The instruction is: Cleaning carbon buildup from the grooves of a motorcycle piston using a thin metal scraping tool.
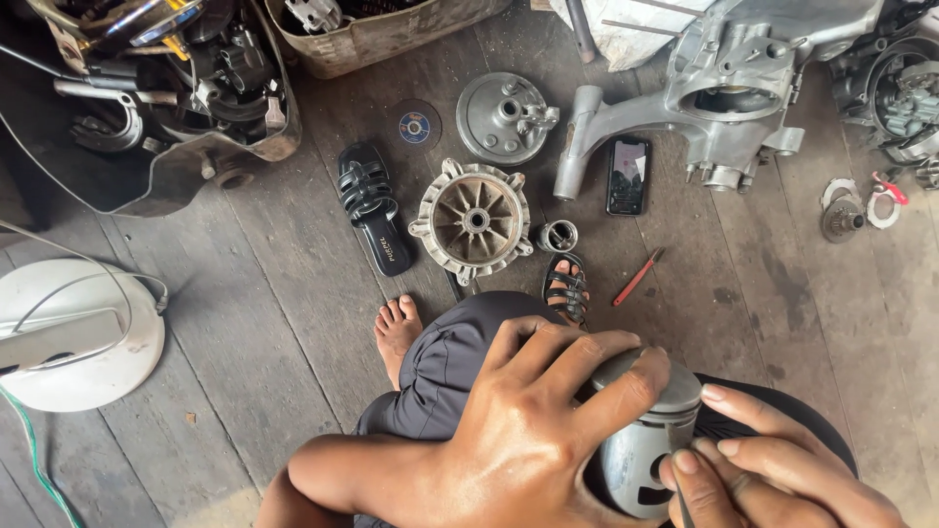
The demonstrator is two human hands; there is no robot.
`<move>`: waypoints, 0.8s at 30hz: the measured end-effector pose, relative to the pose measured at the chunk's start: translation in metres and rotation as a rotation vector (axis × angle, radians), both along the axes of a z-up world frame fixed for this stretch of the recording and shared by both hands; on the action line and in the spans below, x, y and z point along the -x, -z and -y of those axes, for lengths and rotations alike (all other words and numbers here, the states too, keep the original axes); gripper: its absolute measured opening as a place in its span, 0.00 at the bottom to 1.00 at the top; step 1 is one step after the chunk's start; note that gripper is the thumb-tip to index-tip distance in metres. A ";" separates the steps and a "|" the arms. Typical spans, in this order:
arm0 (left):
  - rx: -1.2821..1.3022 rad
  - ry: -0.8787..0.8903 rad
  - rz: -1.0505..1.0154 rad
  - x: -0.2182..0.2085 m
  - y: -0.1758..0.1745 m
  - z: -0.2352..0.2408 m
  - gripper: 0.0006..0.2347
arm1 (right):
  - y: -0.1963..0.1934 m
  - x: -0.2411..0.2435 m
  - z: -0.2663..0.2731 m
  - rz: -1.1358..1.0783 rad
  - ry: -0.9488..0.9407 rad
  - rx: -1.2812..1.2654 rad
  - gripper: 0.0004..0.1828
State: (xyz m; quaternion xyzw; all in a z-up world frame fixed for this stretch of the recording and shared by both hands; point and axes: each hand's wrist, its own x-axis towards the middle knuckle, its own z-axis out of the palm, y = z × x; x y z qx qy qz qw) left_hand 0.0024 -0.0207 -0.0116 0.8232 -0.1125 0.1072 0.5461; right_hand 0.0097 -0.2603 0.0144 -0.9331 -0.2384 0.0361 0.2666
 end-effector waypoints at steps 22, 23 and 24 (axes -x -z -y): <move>-0.007 -0.009 0.020 0.009 0.000 -0.003 0.19 | 0.014 -0.008 0.013 -0.017 -0.113 -0.062 0.12; -0.007 -0.009 0.019 0.010 0.001 -0.003 0.19 | 0.011 -0.008 0.009 -0.018 -0.114 -0.062 0.12; -0.013 -0.004 0.013 0.011 0.002 -0.002 0.21 | 0.008 -0.007 0.006 -0.048 -0.112 -0.060 0.13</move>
